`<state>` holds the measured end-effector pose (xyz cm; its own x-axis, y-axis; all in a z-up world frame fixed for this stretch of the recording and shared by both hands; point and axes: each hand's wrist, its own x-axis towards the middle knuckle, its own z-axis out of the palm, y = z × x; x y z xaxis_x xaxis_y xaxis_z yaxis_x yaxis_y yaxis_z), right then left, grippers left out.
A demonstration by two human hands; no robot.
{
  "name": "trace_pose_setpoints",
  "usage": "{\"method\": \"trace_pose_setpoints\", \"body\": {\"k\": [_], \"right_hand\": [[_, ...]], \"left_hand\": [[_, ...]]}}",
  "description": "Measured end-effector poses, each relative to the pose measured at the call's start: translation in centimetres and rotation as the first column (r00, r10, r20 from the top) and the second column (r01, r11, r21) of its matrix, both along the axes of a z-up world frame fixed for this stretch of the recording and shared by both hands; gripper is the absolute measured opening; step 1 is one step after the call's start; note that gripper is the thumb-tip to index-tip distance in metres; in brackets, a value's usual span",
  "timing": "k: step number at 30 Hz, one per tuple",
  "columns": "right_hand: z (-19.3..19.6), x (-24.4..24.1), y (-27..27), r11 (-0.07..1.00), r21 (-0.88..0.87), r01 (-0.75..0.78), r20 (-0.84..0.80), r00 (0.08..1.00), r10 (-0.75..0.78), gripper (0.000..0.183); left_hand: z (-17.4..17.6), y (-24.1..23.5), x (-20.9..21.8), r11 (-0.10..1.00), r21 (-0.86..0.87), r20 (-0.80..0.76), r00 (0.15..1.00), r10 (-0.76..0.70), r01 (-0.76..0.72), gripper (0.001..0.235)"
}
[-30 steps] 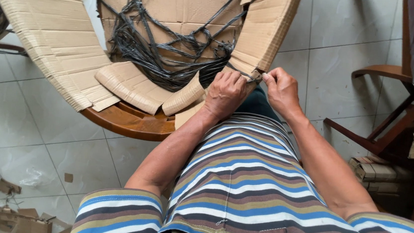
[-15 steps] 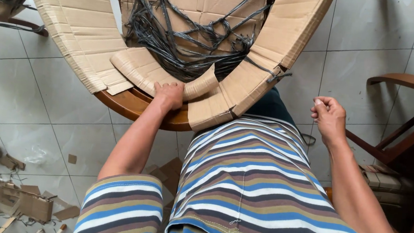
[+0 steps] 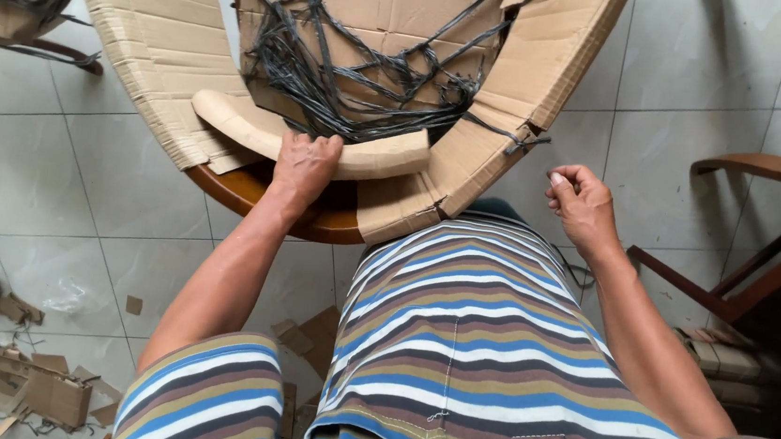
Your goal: Tying black plastic straps around a cardboard-wrapped chair frame to secure the packaging.
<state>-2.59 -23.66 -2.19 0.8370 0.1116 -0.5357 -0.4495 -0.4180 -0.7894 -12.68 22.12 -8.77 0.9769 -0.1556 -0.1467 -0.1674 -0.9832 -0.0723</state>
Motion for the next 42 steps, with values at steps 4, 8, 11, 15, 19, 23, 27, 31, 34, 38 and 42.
{"method": "trace_pose_setpoints", "body": {"k": [4,8,11,15,19,23,27,31,34,38,42], "right_hand": [[5.8,0.1,5.0,0.973,-0.181,-0.144,0.495,0.842,0.216,0.020],[9.2,-0.4,10.4,0.869,-0.315,-0.382,0.766,0.438,0.470,0.058],[9.0,-1.7,12.7,0.668,-0.528,-0.524,0.607,0.317,0.728,0.076],[5.8,-3.5,13.6,0.579,-0.677,-0.455,0.581,0.155,0.799,0.057],[5.5,-5.8,14.0,0.614,-0.656,-0.439,0.641,0.105,0.760,0.057],[4.3,-8.1,14.5,0.611,-0.644,-0.460,0.640,0.114,0.760,0.061],[3.4,-10.3,14.8,0.609,-0.654,-0.448,0.614,0.156,0.774,0.057],[3.3,-11.0,15.0,0.573,-0.656,-0.490,0.561,0.190,0.805,0.064],[4.1,-10.9,15.3,0.490,-0.685,-0.539,0.465,0.195,0.864,0.069],[4.6,-11.0,15.8,0.446,-0.677,-0.585,0.367,0.258,0.894,0.073],[4.0,-11.1,16.7,0.486,-0.728,-0.484,0.426,0.235,0.873,0.050]], "left_hand": [[5.1,-2.0,1.1,0.995,0.039,0.246,0.965,-0.093,0.087,0.004],[8.4,-5.6,0.5,0.992,0.025,0.292,0.948,-0.124,0.123,0.004],[9.9,-8.0,-0.9,0.990,0.022,0.285,0.948,-0.141,0.141,0.006],[11.1,-9.3,-3.4,0.994,0.031,0.244,0.963,-0.113,0.109,0.008],[12.2,-8.8,-5.4,0.995,0.077,0.168,0.983,-0.072,0.060,0.013],[9.6,-7.5,-8.4,0.996,0.062,0.148,0.986,-0.076,0.067,0.015],[9.3,-6.4,-10.2,0.995,0.048,0.109,0.989,-0.096,0.091,0.020],[8.7,-5.6,-11.1,0.996,0.041,0.032,0.997,-0.075,0.074,0.017],[8.3,-4.4,-11.0,0.997,-0.045,-0.158,0.985,-0.069,0.062,0.027],[14.4,-2.5,-8.1,0.953,-0.296,-0.457,0.885,-0.088,-0.058,0.071],[11.6,0.2,-7.8,0.909,-0.415,-0.404,0.904,-0.140,-0.044,0.076]]}}
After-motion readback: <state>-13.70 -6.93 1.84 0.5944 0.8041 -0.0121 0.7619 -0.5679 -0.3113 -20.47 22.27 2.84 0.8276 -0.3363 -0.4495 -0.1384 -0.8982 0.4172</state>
